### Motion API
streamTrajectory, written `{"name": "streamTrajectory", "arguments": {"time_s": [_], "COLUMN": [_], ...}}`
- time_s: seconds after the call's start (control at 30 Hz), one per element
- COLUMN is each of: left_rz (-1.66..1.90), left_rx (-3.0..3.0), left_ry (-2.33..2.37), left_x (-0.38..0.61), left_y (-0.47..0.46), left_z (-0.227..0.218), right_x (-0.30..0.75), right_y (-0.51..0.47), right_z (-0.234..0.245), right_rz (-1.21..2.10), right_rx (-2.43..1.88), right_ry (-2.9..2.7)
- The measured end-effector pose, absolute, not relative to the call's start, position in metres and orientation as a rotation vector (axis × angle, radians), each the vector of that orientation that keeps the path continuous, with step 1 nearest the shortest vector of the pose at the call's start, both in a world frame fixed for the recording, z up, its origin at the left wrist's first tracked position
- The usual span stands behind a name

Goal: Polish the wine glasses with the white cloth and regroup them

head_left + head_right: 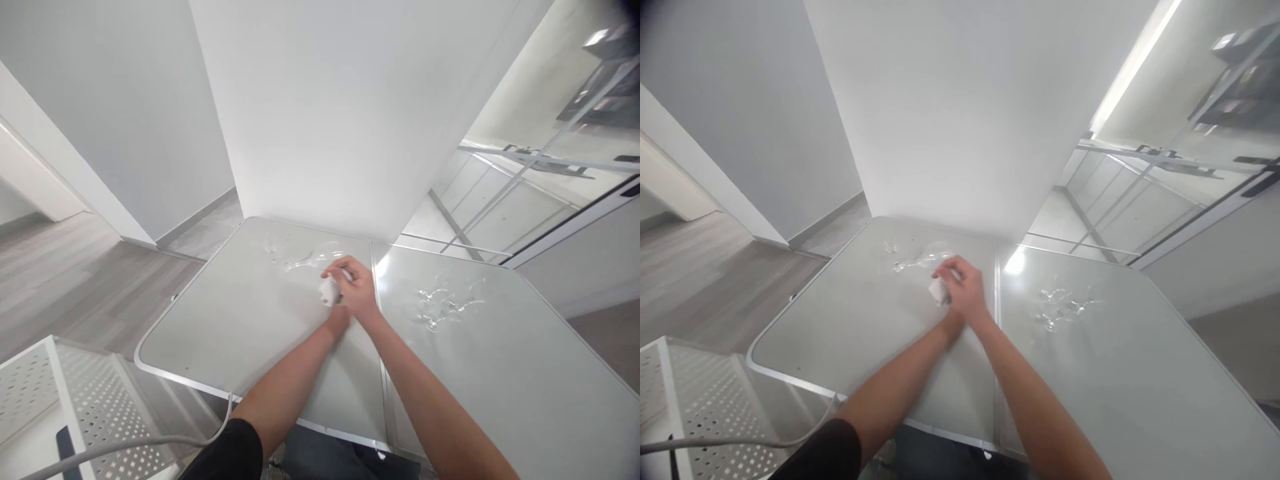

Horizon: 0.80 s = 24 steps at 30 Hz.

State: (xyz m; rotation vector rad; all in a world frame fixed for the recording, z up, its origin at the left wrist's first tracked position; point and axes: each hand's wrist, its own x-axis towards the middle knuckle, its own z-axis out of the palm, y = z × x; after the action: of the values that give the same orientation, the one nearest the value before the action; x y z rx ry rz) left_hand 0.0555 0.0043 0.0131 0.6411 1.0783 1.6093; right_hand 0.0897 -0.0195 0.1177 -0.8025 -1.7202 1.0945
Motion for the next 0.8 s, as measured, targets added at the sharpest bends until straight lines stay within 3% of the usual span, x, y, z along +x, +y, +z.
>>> {"name": "streamTrajectory", "arguments": {"time_s": [0.27,0.5,0.67,0.8], "left_rz": [1.702,1.686,1.778,1.822], "left_rx": [0.728,0.757,0.822,0.897], "left_ry": [0.604,0.815,0.901,1.099], "left_x": [0.051,0.051,0.036,0.024], "left_y": [0.0,-0.001,0.007,0.013], "left_z": [0.018,0.017,0.008,0.003], "right_x": [0.179,0.183,0.192,0.204], "right_y": [0.022,0.014,0.016,0.025], "right_z": [0.063,0.037,0.034,0.036], "right_rz": [1.162,1.364,1.625,1.721], "right_rx": [-1.068,-0.949,-0.707,-0.762], "right_ry": [-1.289,-1.466,-1.108,-0.851]}}
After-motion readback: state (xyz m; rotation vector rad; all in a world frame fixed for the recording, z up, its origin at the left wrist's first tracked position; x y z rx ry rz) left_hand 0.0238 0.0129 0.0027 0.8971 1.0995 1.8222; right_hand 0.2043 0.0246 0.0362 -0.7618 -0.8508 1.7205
